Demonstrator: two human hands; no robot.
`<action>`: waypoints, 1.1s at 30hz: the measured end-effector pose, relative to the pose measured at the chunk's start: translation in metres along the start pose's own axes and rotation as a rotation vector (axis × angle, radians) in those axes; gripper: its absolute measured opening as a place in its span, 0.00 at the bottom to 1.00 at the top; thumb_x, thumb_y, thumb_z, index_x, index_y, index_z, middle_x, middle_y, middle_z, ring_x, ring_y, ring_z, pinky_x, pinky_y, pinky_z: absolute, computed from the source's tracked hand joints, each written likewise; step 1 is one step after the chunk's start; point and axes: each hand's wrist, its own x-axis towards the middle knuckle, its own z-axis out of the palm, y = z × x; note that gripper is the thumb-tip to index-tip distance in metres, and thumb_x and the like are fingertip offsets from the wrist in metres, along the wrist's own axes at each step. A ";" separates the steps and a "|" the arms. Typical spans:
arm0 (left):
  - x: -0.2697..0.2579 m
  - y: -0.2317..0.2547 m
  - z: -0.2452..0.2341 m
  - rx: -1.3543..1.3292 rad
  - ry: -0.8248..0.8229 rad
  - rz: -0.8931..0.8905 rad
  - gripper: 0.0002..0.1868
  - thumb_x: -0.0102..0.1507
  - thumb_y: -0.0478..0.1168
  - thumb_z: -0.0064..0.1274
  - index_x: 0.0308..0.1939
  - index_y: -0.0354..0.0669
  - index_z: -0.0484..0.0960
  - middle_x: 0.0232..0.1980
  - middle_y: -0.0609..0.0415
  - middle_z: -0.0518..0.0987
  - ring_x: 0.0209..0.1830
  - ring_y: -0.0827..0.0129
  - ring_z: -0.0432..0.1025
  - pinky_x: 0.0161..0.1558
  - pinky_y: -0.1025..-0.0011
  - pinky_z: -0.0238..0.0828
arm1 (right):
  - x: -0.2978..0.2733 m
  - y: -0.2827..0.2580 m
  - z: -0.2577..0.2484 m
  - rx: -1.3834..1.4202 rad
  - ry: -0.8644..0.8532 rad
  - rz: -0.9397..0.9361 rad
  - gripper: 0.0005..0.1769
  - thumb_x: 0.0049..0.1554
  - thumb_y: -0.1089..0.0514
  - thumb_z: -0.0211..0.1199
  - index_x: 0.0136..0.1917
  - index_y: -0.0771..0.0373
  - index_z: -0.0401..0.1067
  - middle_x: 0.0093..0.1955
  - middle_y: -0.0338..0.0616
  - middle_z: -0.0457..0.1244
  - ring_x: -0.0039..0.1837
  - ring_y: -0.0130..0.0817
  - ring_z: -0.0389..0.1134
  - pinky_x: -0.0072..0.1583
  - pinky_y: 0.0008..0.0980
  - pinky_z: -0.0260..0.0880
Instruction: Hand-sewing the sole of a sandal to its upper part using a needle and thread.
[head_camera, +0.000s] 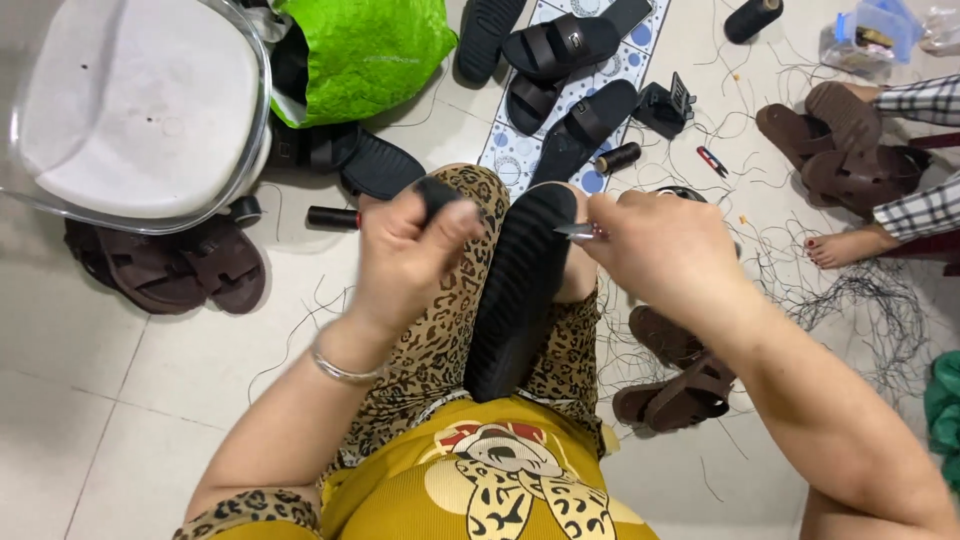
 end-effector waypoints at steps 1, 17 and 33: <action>0.003 0.004 -0.002 0.006 -0.001 0.003 0.12 0.69 0.41 0.54 0.34 0.39 0.84 0.18 0.54 0.75 0.17 0.79 0.65 0.28 0.83 0.67 | -0.005 0.010 0.015 0.003 0.006 0.000 0.13 0.59 0.47 0.66 0.46 0.57 0.77 0.37 0.48 0.70 0.39 0.41 0.75 0.40 0.39 0.77; 0.105 -0.059 0.039 1.076 -0.494 -0.301 0.23 0.60 0.54 0.50 0.45 0.37 0.84 0.36 0.39 0.82 0.48 0.40 0.78 0.47 0.47 0.73 | -0.185 0.015 0.418 1.832 0.264 1.348 0.17 0.66 0.45 0.59 0.53 0.62 0.67 0.35 0.41 0.57 0.30 0.27 0.57 0.27 0.23 0.54; -0.095 -0.120 -0.005 0.855 -0.293 0.760 0.17 0.67 0.47 0.51 0.44 0.35 0.68 0.28 0.47 0.69 0.23 0.49 0.69 0.23 0.59 0.68 | -0.201 -0.023 0.544 1.426 -0.120 1.378 0.23 0.58 0.43 0.70 0.53 0.64 0.76 0.36 0.56 0.68 0.32 0.41 0.65 0.28 0.35 0.66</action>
